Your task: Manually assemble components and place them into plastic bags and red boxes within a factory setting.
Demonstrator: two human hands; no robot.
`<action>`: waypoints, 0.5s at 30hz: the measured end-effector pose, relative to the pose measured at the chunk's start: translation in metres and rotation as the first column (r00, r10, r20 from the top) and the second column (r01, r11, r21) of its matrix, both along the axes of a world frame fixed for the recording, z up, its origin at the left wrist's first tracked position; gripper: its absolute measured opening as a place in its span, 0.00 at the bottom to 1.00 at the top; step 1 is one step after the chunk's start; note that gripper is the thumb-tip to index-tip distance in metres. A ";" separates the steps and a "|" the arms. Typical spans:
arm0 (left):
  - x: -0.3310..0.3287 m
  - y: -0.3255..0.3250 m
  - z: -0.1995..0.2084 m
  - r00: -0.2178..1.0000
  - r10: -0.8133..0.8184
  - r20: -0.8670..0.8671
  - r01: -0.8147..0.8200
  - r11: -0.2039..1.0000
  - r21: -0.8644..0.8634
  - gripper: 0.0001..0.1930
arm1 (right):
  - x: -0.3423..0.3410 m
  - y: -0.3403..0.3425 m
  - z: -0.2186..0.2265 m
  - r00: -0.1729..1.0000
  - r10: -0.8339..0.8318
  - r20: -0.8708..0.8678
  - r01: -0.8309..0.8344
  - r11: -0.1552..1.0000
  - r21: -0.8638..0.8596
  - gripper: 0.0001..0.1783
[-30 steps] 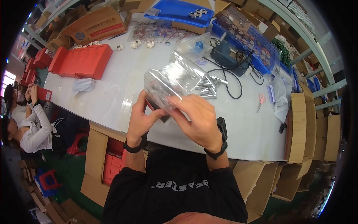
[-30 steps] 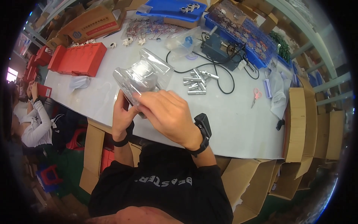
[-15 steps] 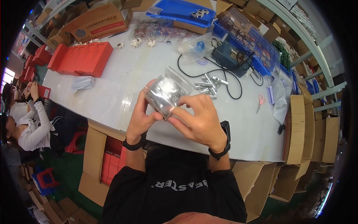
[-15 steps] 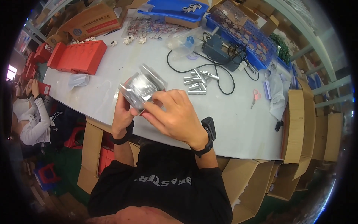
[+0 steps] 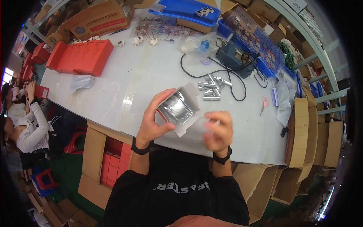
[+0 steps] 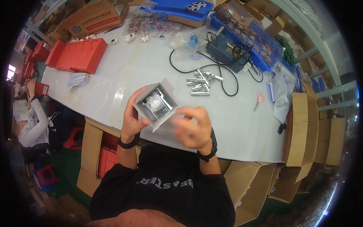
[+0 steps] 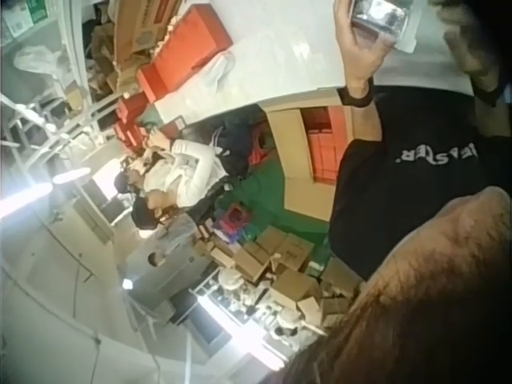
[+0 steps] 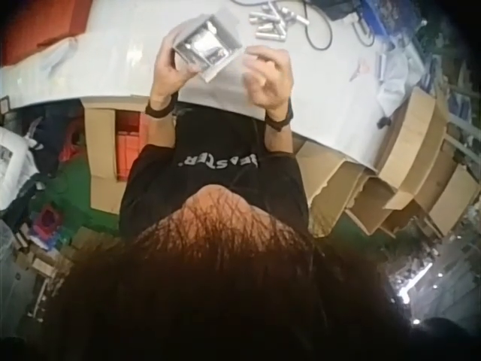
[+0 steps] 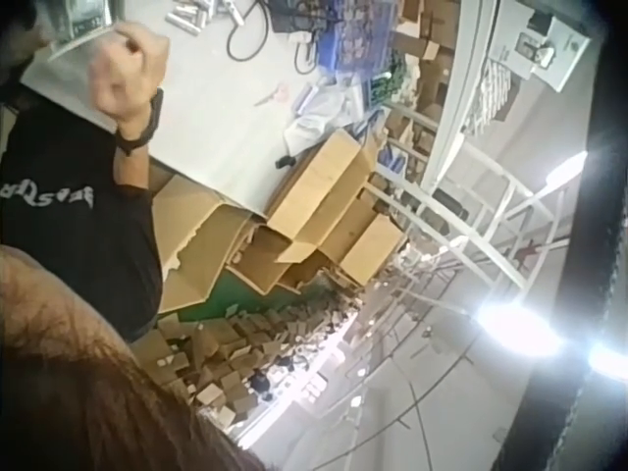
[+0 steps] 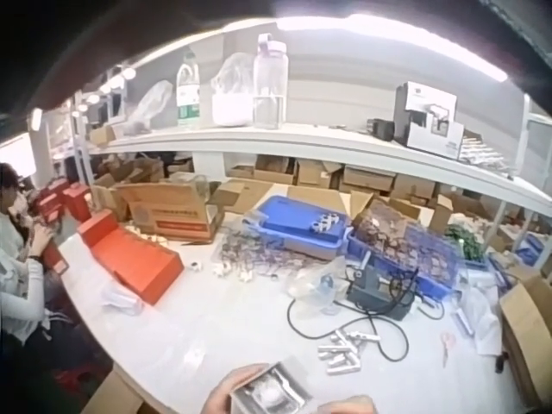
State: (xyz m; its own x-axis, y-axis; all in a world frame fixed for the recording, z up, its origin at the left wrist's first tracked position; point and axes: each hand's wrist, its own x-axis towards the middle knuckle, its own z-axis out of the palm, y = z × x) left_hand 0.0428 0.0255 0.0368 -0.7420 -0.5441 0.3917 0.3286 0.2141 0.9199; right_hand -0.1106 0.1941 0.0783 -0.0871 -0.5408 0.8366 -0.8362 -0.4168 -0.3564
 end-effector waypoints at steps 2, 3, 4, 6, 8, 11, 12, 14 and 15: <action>-0.004 0.000 -0.005 0.997 -0.017 -0.072 0.014 0.999 -0.032 0.42 | -0.004 -0.002 -0.006 0.818 -0.102 0.566 0.050 0.993 0.108 0.22; -0.005 -0.001 -0.008 0.997 -0.020 -0.072 0.018 0.999 -0.030 0.42 | -0.005 -0.003 -0.008 0.606 -0.162 0.779 0.050 0.985 0.166 0.25; -0.004 -0.002 -0.011 0.996 0.016 -0.083 -0.013 0.999 0.039 0.41 | -0.006 -0.005 -0.010 0.606 -0.166 0.778 0.054 0.984 0.167 0.25; -0.004 -0.006 -0.018 0.991 0.090 -0.096 -0.072 0.982 0.177 0.39 | -0.008 -0.012 -0.011 0.581 -0.143 0.801 -0.213 0.924 0.319 0.31; -0.002 -0.006 -0.024 0.990 0.061 -0.129 -0.030 0.972 0.231 0.38 | -0.005 -0.012 -0.009 0.564 -0.139 0.814 -0.336 0.861 0.381 0.34; 0.000 0.000 -0.027 0.982 0.016 -0.190 0.050 0.940 0.337 0.36 | 0.009 -0.001 0.005 0.420 0.047 0.906 -0.458 0.874 0.166 0.39; -0.002 0.003 -0.027 0.979 0.036 -0.201 0.023 0.959 0.282 0.35 | 0.008 0.001 0.003 0.417 0.043 0.908 -0.455 0.875 0.167 0.39; -0.006 0.010 -0.025 0.971 0.073 -0.227 -0.034 0.985 0.171 0.33 | 0.002 0.007 -0.002 0.467 0.032 0.884 -0.419 0.888 0.189 0.42; -0.006 0.013 -0.024 0.972 0.070 -0.225 -0.031 0.985 0.172 0.33 | -0.001 0.010 -0.004 0.492 0.027 0.870 -0.401 0.894 0.199 0.44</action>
